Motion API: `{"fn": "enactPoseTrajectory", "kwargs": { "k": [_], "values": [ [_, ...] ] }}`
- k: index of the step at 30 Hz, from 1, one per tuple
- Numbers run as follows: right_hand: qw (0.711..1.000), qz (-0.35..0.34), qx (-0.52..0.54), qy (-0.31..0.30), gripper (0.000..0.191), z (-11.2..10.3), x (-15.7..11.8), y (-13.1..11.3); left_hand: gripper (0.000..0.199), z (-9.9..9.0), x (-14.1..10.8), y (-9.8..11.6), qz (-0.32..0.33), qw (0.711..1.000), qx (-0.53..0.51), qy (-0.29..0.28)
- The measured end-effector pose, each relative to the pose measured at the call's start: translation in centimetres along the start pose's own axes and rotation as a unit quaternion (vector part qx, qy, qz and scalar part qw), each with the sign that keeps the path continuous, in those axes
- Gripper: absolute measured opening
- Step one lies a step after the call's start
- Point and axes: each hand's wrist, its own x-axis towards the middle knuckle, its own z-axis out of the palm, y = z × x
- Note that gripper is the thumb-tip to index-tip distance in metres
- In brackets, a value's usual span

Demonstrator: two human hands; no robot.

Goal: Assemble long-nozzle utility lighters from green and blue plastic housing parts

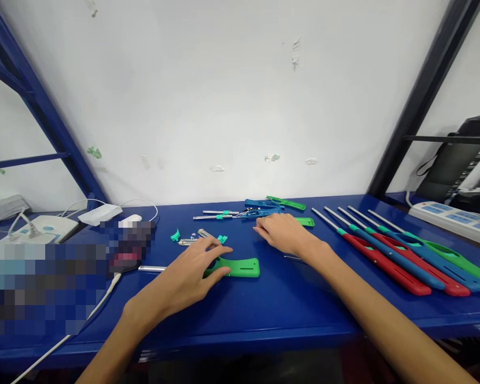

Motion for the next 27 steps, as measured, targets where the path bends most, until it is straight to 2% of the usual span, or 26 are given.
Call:
{"fn": "enactPoseTrajectory", "kwargs": {
  "k": [3, 6, 10, 19, 24, 27],
  "values": [
    [0.995, 0.0, 0.082, 0.051, 0.03, -0.8, -2.0, -1.0, 0.041, 0.8, 0.4, 0.9, 0.043, 0.999, 0.02, 0.024],
    [0.98, 0.011, 0.178, 0.085, 0.027, -1.1, -4.1, -2.1, 0.037, 1.8, 1.0, 1.7, 0.067, 0.995, 0.069, 0.01],
    [0.959, 0.03, 0.265, 0.099, 0.024, -1.1, -5.9, -2.8, 0.032, 2.8, 1.5, 1.9, 0.078, 0.992, 0.1, -0.009],
    [0.926, 0.02, 0.366, 0.088, 0.028, -1.5, -6.5, -4.2, 0.033, 1.8, 0.9, 2.4, 0.053, 0.995, 0.069, 0.049],
    [0.861, 0.011, 0.506, 0.051, 0.024, -1.7, -6.6, -5.2, 0.029, 1.7, 1.0, 2.7, 0.038, 0.992, 0.077, 0.091],
    [0.842, 0.003, 0.537, 0.057, 0.021, -2.0, -6.8, -5.3, 0.031, 1.6, 1.3, 2.6, 0.034, 0.99, 0.097, 0.098]
  ]
}}
